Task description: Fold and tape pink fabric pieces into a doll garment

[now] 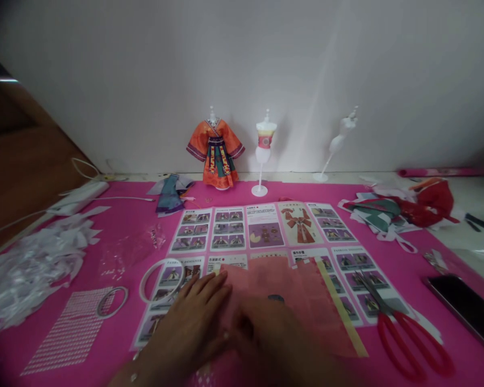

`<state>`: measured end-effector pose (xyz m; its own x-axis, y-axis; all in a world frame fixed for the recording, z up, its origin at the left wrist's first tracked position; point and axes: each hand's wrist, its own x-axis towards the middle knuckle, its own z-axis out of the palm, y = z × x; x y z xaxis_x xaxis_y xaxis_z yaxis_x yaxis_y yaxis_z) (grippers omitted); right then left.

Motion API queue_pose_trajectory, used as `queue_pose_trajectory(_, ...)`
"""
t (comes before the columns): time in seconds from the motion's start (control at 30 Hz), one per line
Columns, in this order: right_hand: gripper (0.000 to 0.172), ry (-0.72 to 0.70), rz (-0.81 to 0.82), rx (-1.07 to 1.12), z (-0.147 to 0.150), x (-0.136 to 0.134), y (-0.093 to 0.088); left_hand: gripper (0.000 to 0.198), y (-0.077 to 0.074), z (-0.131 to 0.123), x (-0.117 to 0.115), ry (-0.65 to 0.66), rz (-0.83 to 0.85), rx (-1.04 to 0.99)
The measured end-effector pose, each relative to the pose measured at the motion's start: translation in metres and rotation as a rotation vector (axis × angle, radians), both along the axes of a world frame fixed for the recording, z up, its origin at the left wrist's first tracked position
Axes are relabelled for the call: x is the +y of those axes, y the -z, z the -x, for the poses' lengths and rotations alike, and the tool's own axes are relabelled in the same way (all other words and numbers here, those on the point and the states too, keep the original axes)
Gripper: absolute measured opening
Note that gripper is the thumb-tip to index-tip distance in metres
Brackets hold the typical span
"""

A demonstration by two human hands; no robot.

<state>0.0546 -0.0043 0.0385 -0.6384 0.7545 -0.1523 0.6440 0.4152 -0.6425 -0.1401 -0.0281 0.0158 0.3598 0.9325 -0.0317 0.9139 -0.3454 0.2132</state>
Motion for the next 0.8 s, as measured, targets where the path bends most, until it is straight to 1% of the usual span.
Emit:
queue_pose_trajectory(0.1,0.021,0.157,0.007,-0.047,0.008,0.038,0.003,0.071,-0.003,0.0,-0.001,0.018,0.047,0.027)
queue_pose_trajectory(0.17,0.017,0.197,-0.026,-0.039,0.016,0.057,0.006,0.078,-0.005,0.0,-0.002,0.022,0.072,0.03)
queue_pose_trajectory(0.27,0.016,0.213,-0.03,-0.072,0.026,0.075,0.011,0.085,-0.005,0.001,-0.001,0.013,0.098,0.029)
queue_pose_trajectory(0.5,0.017,0.189,-0.011,-0.098,0.041,0.089,0.013,0.083,-0.006,-0.001,0.0,-0.012,0.097,0.046)
queue_pose_trajectory(0.63,0.017,0.139,0.02,-0.103,0.042,0.098,0.015,0.082,-0.006,-0.003,0.0,-0.008,0.095,0.048)
queue_pose_trajectory(0.8,0.017,0.126,0.018,-0.117,0.041,0.103,0.015,0.081,-0.007,-0.002,0.001,-0.016,0.086,0.041)
